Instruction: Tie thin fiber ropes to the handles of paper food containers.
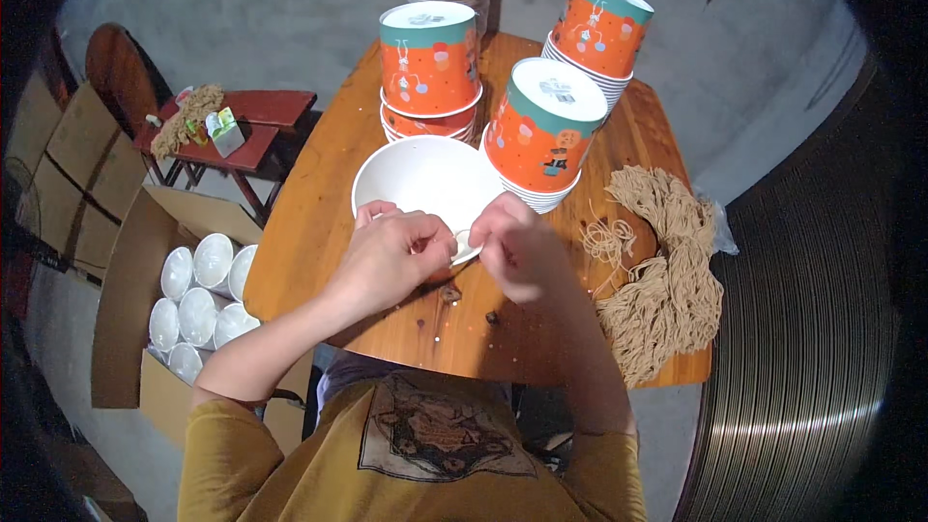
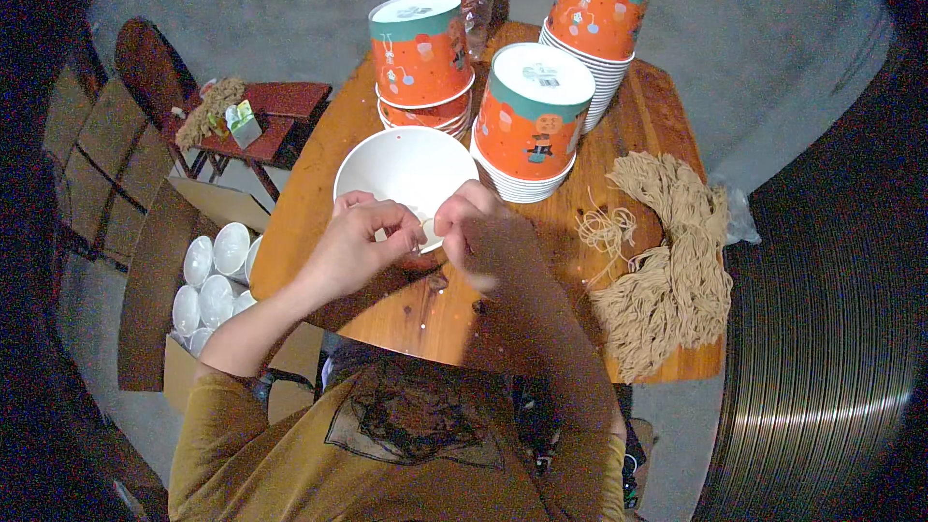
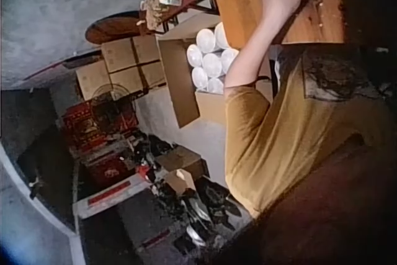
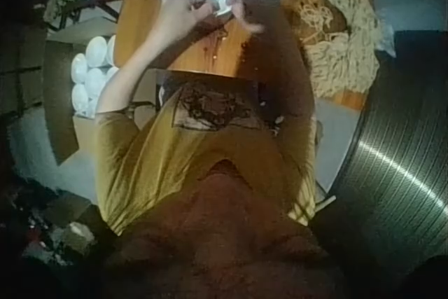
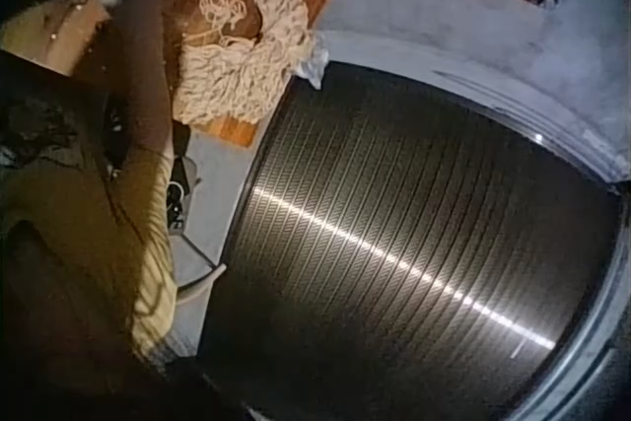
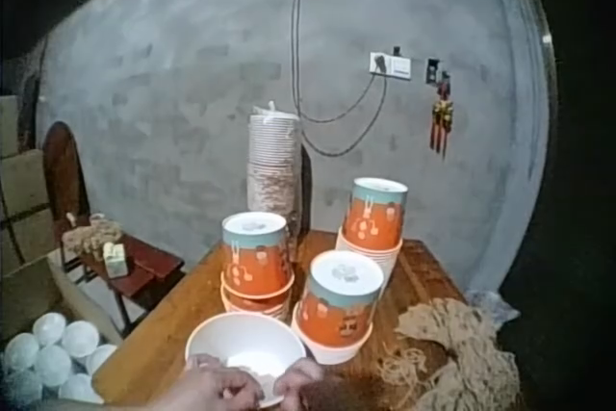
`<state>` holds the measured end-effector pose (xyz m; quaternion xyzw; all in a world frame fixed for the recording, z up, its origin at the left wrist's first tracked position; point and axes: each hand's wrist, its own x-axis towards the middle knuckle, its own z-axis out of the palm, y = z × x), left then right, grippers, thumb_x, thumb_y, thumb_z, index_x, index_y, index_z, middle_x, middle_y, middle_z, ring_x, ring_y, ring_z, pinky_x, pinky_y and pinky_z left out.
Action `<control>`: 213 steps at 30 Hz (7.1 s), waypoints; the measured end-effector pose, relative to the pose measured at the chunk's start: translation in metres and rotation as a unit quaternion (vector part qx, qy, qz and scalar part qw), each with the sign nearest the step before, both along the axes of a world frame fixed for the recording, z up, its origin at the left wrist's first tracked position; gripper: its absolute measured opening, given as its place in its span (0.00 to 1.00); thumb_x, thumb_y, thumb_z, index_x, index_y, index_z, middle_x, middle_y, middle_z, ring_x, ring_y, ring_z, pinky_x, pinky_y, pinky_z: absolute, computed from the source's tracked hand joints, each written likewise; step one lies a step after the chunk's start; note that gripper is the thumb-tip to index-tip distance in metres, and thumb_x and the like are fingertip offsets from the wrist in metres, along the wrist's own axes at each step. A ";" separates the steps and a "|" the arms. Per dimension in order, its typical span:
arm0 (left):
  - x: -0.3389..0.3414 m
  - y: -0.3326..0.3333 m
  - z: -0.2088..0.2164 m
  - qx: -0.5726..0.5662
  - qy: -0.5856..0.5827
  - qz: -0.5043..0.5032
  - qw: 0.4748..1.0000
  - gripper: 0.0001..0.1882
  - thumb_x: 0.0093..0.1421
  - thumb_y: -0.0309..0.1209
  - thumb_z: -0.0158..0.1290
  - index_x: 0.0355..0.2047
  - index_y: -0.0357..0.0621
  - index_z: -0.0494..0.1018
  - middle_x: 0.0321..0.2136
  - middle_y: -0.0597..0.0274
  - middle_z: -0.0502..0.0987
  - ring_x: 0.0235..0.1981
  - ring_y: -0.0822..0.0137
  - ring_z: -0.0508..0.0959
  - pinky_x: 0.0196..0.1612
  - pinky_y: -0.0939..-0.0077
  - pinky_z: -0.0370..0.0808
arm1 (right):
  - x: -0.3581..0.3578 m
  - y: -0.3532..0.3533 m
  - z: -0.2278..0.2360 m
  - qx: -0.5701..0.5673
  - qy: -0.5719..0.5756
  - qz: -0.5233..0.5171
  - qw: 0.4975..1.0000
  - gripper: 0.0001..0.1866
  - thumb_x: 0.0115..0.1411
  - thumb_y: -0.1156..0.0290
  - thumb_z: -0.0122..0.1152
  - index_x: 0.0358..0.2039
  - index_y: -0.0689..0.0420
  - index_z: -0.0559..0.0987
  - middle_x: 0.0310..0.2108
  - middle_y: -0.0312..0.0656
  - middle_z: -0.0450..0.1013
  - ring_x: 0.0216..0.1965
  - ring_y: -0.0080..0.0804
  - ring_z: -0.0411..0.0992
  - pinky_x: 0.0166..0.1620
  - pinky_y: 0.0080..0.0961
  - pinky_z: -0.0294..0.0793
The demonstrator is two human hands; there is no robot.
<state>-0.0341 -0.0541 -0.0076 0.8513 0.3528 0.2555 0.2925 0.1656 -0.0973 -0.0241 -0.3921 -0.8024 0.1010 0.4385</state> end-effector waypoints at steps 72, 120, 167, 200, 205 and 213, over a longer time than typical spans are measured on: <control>-0.012 -0.005 -0.005 0.063 0.042 0.003 0.997 0.07 0.53 0.31 0.54 0.22 0.44 0.69 0.18 0.64 0.69 0.27 0.65 0.72 0.57 0.61 0.54 | -0.019 0.016 0.014 -0.051 -0.125 -0.071 0.988 0.07 0.50 0.77 0.58 0.31 0.58 0.72 0.28 0.44 0.70 0.28 0.47 0.73 0.30 0.37 0.73; -0.087 0.114 0.013 0.497 0.252 -0.197 0.807 0.10 0.57 0.27 0.48 0.40 0.43 0.66 0.59 0.63 0.65 0.61 0.58 0.63 0.61 0.62 0.65 | 0.071 -0.014 -0.021 -0.309 0.686 0.020 0.658 0.09 0.63 0.73 0.52 0.43 0.53 0.68 0.28 0.31 0.68 0.25 0.15 0.67 0.24 0.08 0.66; 0.041 -0.003 0.039 0.393 0.133 -0.167 0.894 0.12 0.45 0.26 0.50 0.32 0.37 0.66 0.31 0.58 0.66 0.33 0.59 0.70 0.32 0.71 0.73 | -0.011 -0.035 -0.031 -0.287 0.512 -0.016 0.809 0.06 0.64 0.71 0.52 0.38 0.59 0.71 0.26 0.30 0.69 0.29 0.15 0.68 0.31 0.14 0.70; 0.011 0.020 0.017 -0.165 0.078 -0.061 0.981 0.13 0.65 0.28 0.43 0.48 0.37 0.68 0.31 0.61 0.75 0.32 0.73 0.76 0.37 0.76 0.75 | -0.052 -0.002 -0.068 -0.028 0.309 -0.238 0.921 0.08 0.54 0.76 0.60 0.32 0.56 0.69 0.22 0.44 0.74 0.23 0.41 0.76 0.24 0.34 0.74; 0.013 0.018 0.019 -0.186 0.072 -0.055 0.978 0.13 0.65 0.28 0.43 0.49 0.37 0.68 0.28 0.63 0.73 0.30 0.75 0.75 0.36 0.78 0.74 | -0.053 -0.002 -0.068 -0.015 0.264 -0.266 0.927 0.08 0.55 0.74 0.59 0.33 0.54 0.69 0.20 0.43 0.74 0.22 0.44 0.76 0.22 0.38 0.73; 0.013 0.035 0.009 -0.224 0.069 -0.096 0.968 0.09 0.65 0.27 0.45 0.45 0.41 0.68 0.28 0.71 0.67 0.29 0.80 0.66 0.33 0.84 0.67 | -0.053 -0.002 -0.063 -0.014 0.240 -0.275 0.931 0.07 0.56 0.73 0.59 0.33 0.54 0.69 0.21 0.43 0.74 0.23 0.45 0.76 0.23 0.40 0.73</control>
